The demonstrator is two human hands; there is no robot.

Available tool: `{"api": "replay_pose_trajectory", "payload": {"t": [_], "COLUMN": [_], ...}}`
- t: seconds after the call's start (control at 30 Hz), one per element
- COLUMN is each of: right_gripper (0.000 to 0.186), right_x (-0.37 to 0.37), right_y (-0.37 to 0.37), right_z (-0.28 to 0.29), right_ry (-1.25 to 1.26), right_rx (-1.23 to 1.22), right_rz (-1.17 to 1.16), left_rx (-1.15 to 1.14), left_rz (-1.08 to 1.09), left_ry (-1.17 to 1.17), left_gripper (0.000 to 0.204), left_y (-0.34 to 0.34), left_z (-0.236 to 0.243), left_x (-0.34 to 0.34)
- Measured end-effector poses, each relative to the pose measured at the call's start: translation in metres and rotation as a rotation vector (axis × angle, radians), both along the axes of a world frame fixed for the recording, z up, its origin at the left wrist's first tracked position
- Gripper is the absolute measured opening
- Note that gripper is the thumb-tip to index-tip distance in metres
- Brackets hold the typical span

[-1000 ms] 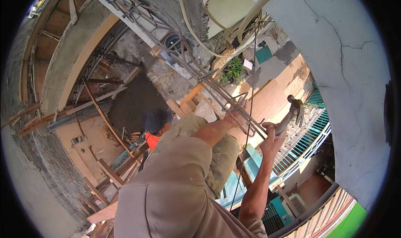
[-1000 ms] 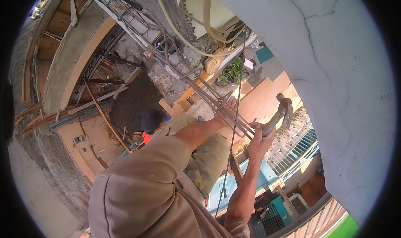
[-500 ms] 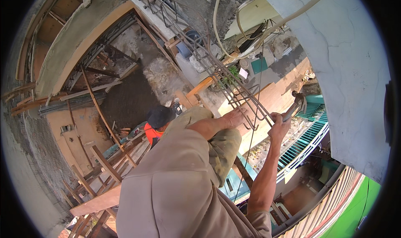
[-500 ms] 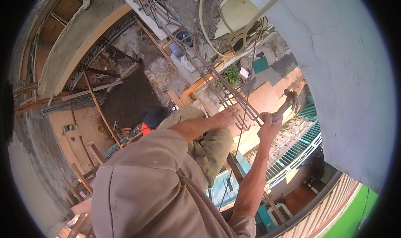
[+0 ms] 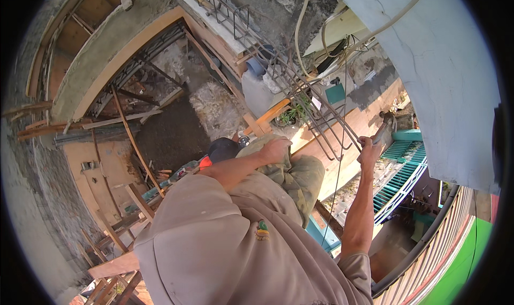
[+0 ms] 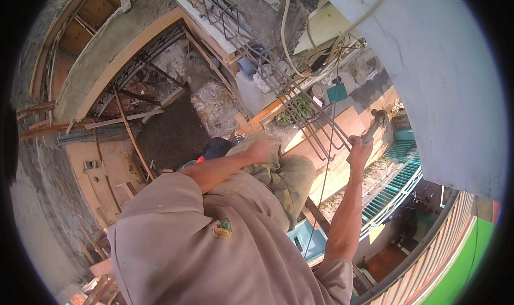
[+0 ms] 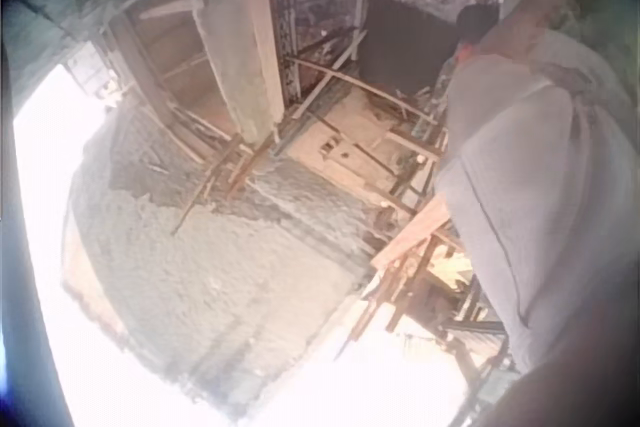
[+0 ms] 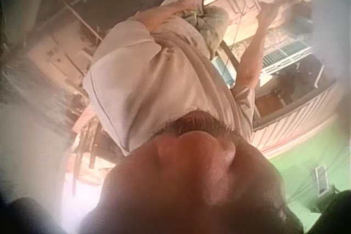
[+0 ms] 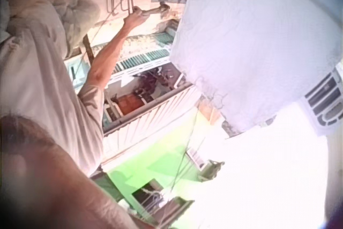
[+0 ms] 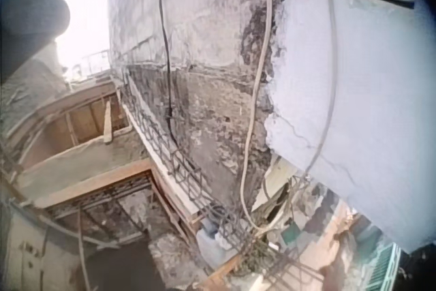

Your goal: The person positions a white PVC pipe against a wall and ceiling, then uses a hammer to tap it into place. A coworker assists by holding the pipe steady while the person continues to secure it.

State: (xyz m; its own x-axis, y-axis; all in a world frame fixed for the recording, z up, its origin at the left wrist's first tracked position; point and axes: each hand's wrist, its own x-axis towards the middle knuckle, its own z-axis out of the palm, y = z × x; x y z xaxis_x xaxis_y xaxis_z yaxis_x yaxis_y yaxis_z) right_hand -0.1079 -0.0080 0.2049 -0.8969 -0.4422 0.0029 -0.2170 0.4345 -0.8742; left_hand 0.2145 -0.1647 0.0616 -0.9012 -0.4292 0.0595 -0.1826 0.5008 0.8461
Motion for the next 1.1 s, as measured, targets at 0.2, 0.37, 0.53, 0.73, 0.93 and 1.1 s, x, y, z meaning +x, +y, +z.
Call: {"api": "replay_pose_trajectory", "payload": {"t": [0.2,0.37,0.53,0.73,0.93,1.1], "right_gripper": [0.020,0.023,0.027,0.032,0.033,0.034], "right_x": [0.001,0.004,-0.002,-0.016,-0.020,-0.026], "right_y": [0.003,-0.001,-0.001,0.002,0.004,0.004], "right_z": [0.001,0.011,0.003,-0.014,-0.020,-0.026], "right_ry": [0.080,0.145,0.061,0.117,0.098,0.095], "right_rx": [-0.009,0.180,0.072,0.094,0.068,0.155], "right_rz": [-0.018,-0.010,-0.027,-0.004,-0.002,-0.033], "left_rx": [0.420,0.589,0.531,0.468,0.311,0.238], "left_rz": [0.229,0.374,0.247,0.238,0.282,0.256], "left_ry": [-0.175,-0.105,-0.155,-0.124,-0.188,-0.142], "left_gripper": [0.015,0.025,0.030,0.021,0.019,0.018], "left_y": [0.003,0.001,-0.011,-0.008,-0.002,-0.003], "left_z": [0.041,0.055,0.041,0.025,0.028,0.027], "left_x": [0.046,0.056,0.054,0.057,0.059,0.060]}}
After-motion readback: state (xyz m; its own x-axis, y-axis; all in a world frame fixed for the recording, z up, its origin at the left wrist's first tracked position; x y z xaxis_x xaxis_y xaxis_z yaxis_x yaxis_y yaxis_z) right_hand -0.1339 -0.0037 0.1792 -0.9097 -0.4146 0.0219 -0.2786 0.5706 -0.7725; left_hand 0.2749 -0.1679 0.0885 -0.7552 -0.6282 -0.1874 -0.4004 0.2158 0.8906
